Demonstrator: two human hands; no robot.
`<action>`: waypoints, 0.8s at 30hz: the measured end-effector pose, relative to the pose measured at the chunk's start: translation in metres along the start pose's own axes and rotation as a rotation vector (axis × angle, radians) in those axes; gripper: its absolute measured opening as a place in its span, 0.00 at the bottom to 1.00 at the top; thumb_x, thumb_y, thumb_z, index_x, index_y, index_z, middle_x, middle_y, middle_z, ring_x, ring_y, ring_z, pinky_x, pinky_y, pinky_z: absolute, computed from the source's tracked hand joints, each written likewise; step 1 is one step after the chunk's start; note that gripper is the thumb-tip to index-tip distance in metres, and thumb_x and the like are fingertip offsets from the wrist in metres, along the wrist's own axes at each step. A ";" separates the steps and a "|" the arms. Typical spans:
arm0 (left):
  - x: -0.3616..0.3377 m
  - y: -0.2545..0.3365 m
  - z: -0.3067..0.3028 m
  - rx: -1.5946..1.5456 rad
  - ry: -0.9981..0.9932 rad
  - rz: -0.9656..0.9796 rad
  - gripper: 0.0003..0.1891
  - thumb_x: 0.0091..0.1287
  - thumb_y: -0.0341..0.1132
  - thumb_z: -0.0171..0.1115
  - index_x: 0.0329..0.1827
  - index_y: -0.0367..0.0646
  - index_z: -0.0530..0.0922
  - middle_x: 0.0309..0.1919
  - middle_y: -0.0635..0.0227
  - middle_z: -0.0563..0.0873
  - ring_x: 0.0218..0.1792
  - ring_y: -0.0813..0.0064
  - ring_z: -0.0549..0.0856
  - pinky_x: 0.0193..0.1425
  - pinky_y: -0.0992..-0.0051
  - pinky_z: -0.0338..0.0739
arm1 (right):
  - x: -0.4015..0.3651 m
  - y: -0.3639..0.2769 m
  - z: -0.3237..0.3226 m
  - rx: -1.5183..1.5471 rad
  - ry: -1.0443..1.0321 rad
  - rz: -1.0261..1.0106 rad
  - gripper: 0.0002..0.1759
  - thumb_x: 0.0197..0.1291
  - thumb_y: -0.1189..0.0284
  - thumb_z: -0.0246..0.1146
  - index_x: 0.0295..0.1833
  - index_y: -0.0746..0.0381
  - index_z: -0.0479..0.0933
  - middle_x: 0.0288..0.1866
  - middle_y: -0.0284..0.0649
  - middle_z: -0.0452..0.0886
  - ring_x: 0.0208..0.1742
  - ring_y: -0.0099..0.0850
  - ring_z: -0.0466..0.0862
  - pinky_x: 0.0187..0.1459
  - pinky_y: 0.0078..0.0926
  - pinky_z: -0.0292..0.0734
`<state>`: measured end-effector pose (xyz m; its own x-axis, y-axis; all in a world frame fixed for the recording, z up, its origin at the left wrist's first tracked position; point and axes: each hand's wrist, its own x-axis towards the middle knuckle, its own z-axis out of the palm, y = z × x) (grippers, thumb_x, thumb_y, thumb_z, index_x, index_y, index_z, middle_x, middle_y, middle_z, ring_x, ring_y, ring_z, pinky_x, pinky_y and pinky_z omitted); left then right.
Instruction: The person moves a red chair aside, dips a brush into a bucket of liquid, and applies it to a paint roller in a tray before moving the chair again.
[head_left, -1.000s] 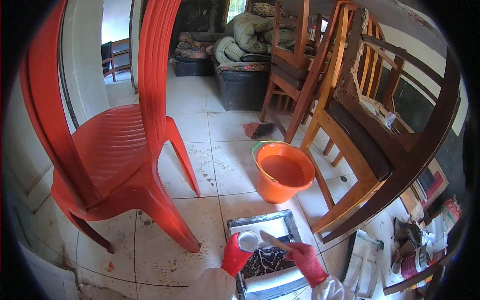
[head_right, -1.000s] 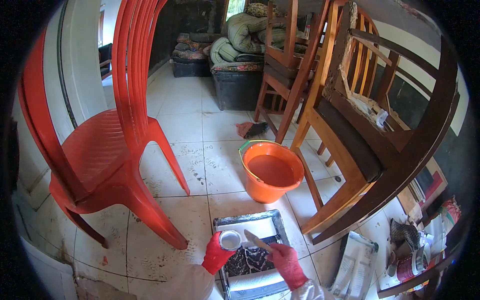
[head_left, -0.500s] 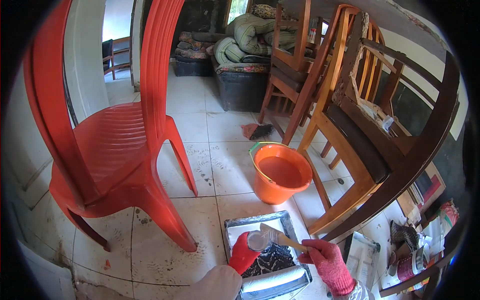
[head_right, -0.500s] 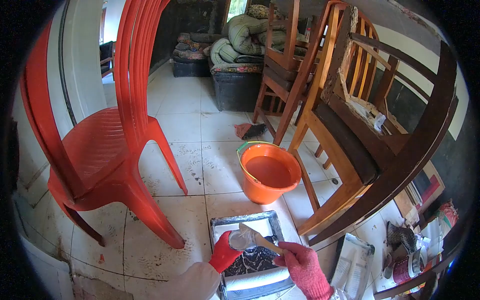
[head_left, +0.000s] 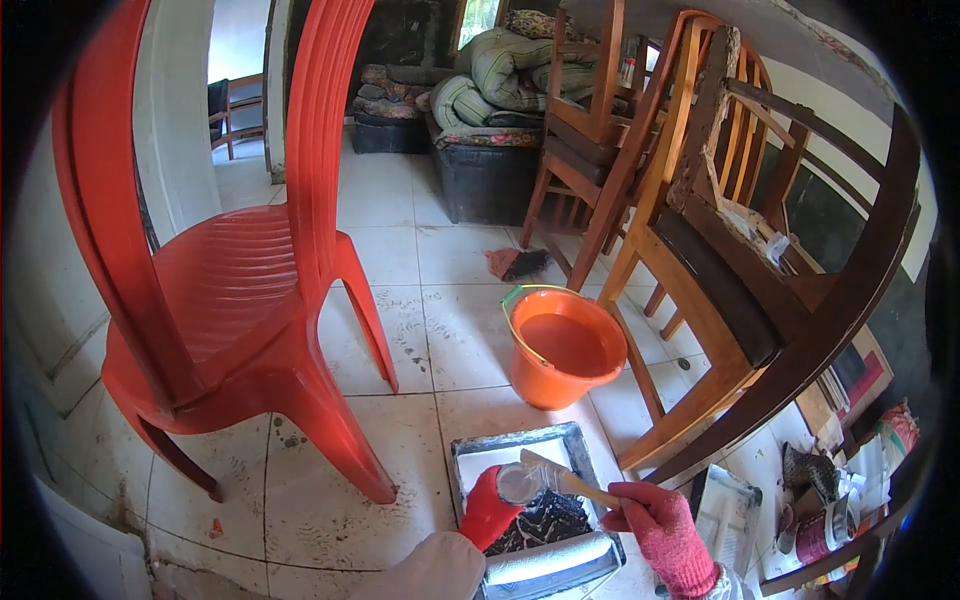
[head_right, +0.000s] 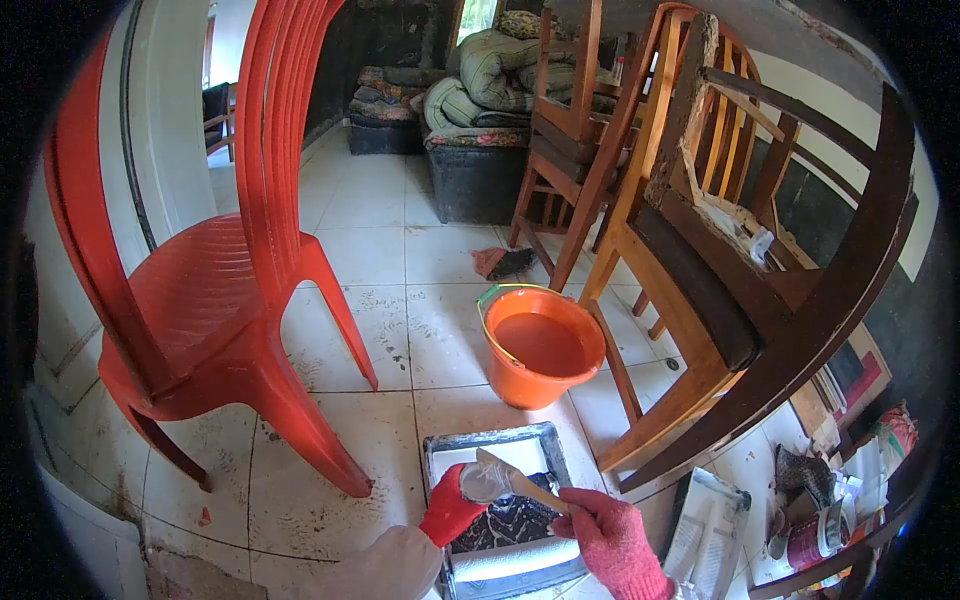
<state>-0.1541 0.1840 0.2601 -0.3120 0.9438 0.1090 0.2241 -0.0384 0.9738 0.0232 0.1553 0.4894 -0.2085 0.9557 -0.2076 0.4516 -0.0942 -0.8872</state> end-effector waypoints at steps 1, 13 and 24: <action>0.000 -0.001 0.000 -0.005 -0.009 -0.013 0.26 0.47 0.36 0.76 0.50 0.40 0.77 0.45 0.55 0.83 0.49 0.56 0.81 0.54 0.65 0.76 | 0.000 0.000 0.000 -0.008 0.002 -0.003 0.16 0.67 0.78 0.50 0.56 0.75 0.75 0.39 0.51 0.84 0.40 0.34 0.87 0.47 0.25 0.82; -0.003 0.004 0.001 0.006 -0.022 -0.020 0.28 0.48 0.37 0.77 0.52 0.40 0.75 0.46 0.56 0.83 0.50 0.58 0.82 0.54 0.66 0.77 | 0.002 -0.010 -0.001 -0.122 0.000 -0.011 0.16 0.66 0.78 0.50 0.55 0.74 0.76 0.38 0.51 0.85 0.38 0.33 0.87 0.46 0.26 0.82; 0.002 -0.002 0.000 -0.073 -0.022 -0.030 0.30 0.46 0.34 0.77 0.53 0.41 0.75 0.48 0.56 0.82 0.51 0.58 0.81 0.55 0.66 0.76 | 0.029 0.057 0.006 -0.014 0.107 -0.044 0.14 0.65 0.79 0.52 0.51 0.73 0.78 0.35 0.46 0.85 0.37 0.31 0.87 0.42 0.23 0.81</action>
<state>-0.1547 0.1857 0.2587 -0.2972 0.9518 0.0758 0.1464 -0.0330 0.9887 0.0381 0.1756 0.4306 -0.1355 0.9832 -0.1226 0.4565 -0.0479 -0.8884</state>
